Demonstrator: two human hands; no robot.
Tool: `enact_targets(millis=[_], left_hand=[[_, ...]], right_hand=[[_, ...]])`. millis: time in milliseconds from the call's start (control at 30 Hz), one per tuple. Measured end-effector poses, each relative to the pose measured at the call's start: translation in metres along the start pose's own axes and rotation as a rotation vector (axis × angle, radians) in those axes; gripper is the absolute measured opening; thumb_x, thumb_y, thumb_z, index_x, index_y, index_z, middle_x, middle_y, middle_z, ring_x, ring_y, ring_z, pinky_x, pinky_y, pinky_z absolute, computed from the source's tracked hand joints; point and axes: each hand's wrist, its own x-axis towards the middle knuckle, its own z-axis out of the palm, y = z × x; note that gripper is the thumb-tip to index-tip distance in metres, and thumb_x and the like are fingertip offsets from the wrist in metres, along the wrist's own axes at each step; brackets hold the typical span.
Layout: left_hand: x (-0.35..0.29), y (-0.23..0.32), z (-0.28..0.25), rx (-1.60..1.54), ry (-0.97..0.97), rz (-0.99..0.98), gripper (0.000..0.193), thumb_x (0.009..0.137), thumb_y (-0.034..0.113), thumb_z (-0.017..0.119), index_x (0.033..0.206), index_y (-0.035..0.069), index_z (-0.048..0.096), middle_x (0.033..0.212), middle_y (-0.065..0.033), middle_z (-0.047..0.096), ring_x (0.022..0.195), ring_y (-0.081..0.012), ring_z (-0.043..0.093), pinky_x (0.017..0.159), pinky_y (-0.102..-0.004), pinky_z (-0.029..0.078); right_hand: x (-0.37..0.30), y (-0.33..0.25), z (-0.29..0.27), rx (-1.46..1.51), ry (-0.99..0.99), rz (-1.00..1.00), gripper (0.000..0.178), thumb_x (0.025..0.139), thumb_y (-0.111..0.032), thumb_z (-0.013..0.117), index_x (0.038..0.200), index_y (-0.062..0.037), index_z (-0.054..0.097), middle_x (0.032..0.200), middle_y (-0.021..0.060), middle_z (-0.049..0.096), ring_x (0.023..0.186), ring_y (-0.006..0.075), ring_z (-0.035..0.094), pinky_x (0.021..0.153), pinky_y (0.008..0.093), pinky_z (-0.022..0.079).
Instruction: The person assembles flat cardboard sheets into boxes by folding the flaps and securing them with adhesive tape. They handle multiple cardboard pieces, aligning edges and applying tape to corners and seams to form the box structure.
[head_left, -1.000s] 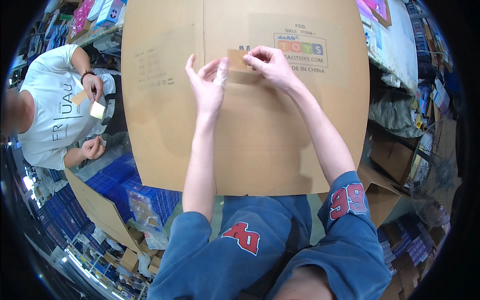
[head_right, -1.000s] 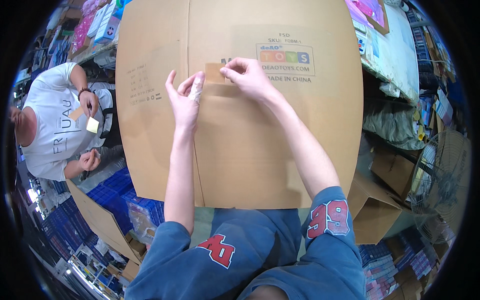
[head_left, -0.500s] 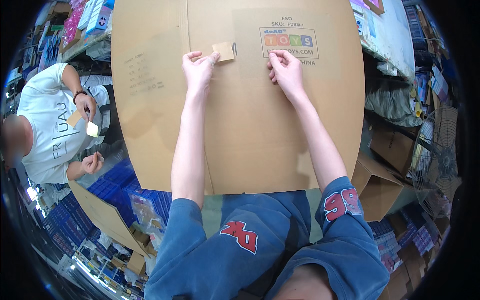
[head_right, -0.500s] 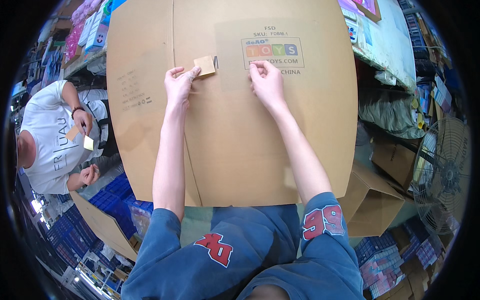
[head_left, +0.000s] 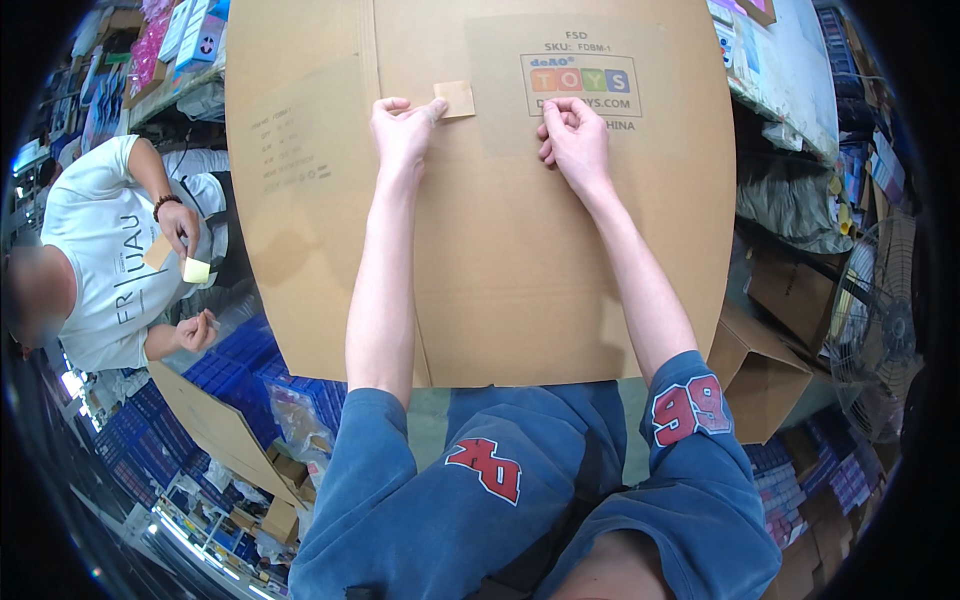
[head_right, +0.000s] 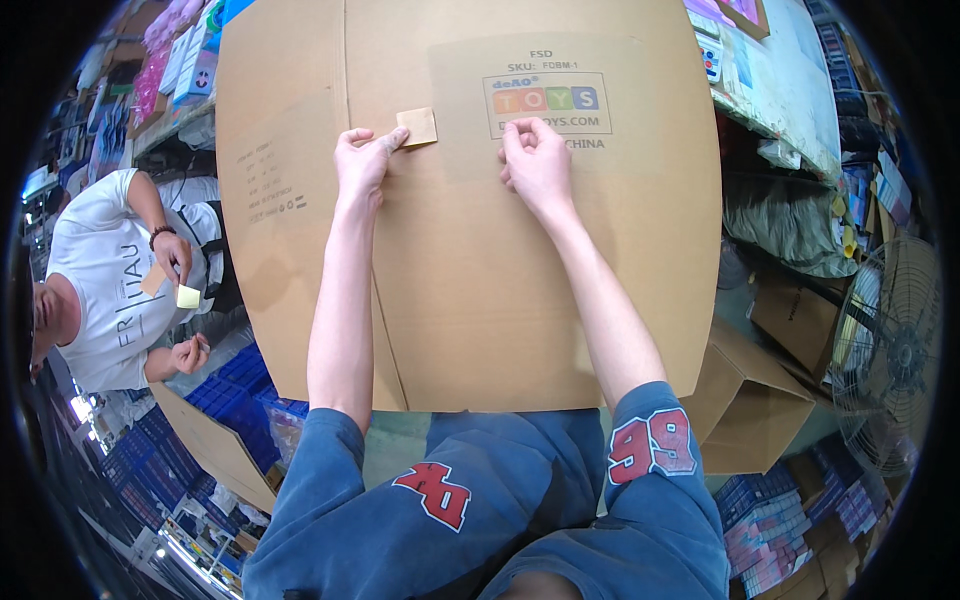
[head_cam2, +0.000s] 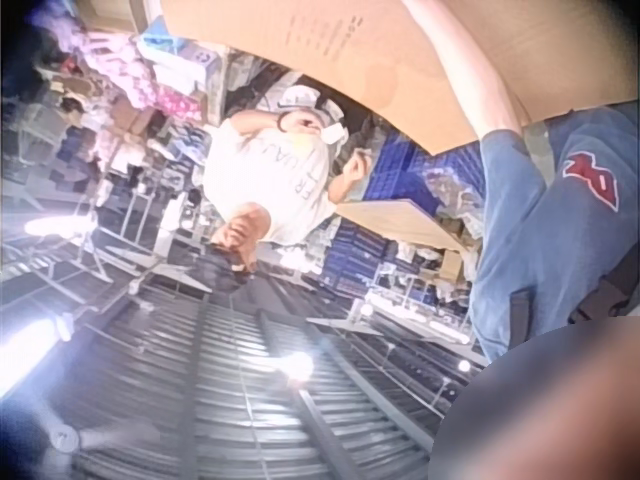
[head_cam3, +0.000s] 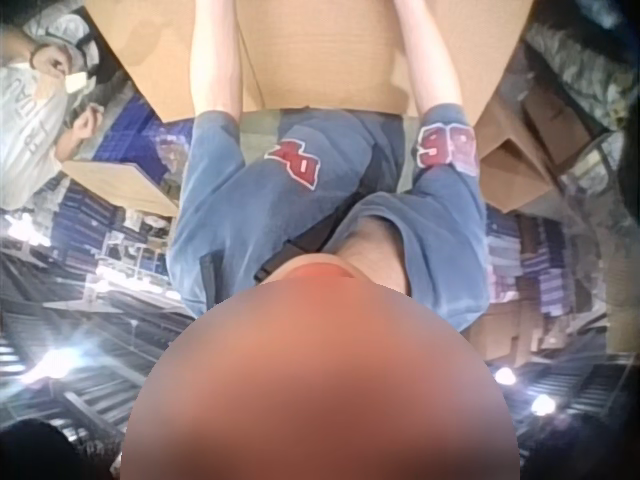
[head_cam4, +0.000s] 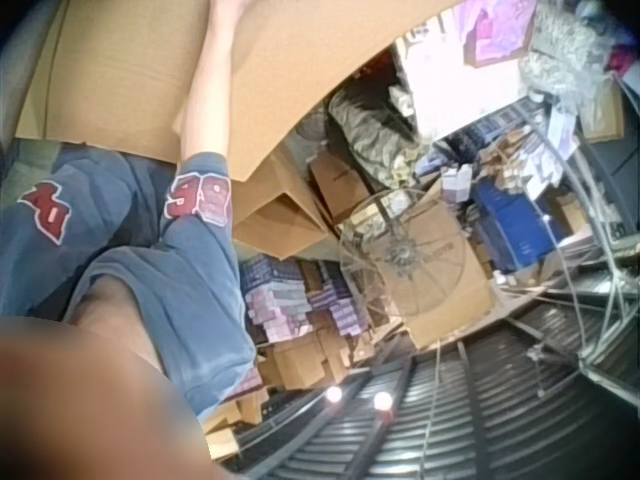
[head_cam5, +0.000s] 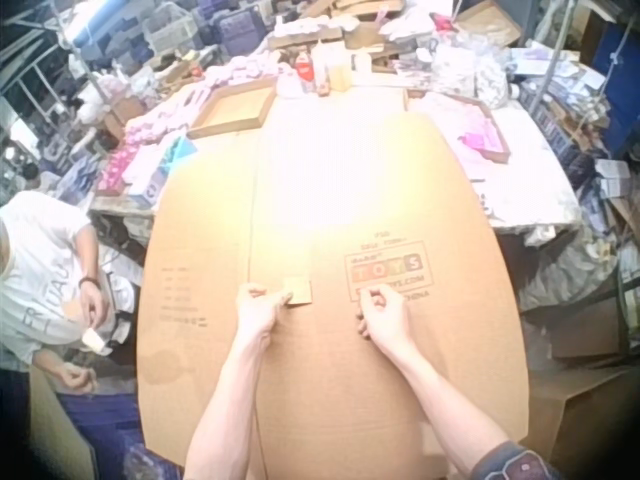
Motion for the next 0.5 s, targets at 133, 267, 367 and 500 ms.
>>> enact_targets(millis=[133,267,367,500], left_hand=[[-0.0025,0.0006,0.0007,-0.033,-0.006,0.017,0.066,0.073,0.015,0.093,0.118,0.002,0.048,0.111,-0.0152,0.065,0.102,-0.0180,0.061,0.088,-0.0326,0.049],[-0.0046,0.0000,0.0020,-0.027,-0.001,0.047,0.057,0.077,0.007,0.086,0.116,0.001,0.044,0.102,-0.0145,0.067,0.094,-0.0169,0.064,0.082,-0.0309,0.052],[-0.0041,-0.0022,0.0025,-0.040,0.001,0.046,0.059,0.077,0.009,0.087,0.117,0.001,0.045,0.107,-0.0161,0.066,0.098,-0.0179,0.063,0.085,-0.0320,0.051],[-0.0021,-0.0055,0.0036,-0.027,0.006,0.033,0.063,0.076,0.012,0.090,0.120,0.001,0.046,0.112,-0.0167,0.067,0.104,-0.0186,0.062,0.092,-0.0332,0.048]], right_hand=[[0.0006,0.0022,0.0013,0.002,0.005,-0.015,0.020,0.101,-0.020,0.060,0.103,-0.0006,0.063,0.073,0.0039,0.066,0.050,0.0077,0.059,0.042,0.0241,0.046],[0.0008,0.0030,0.0013,-0.010,0.016,-0.028,0.020,0.101,-0.020,0.061,0.103,-0.0004,0.063,0.073,0.0042,0.066,0.050,0.0079,0.060,0.042,0.0243,0.046],[0.0004,0.0040,0.0011,-0.017,0.018,-0.031,0.021,0.101,-0.021,0.060,0.103,0.0000,0.063,0.073,0.0044,0.067,0.050,0.0082,0.060,0.042,0.0246,0.046],[-0.0001,0.0056,0.0008,-0.030,0.021,-0.028,0.021,0.101,-0.021,0.060,0.103,0.0000,0.064,0.073,0.0045,0.068,0.051,0.0084,0.061,0.042,0.0249,0.047]])
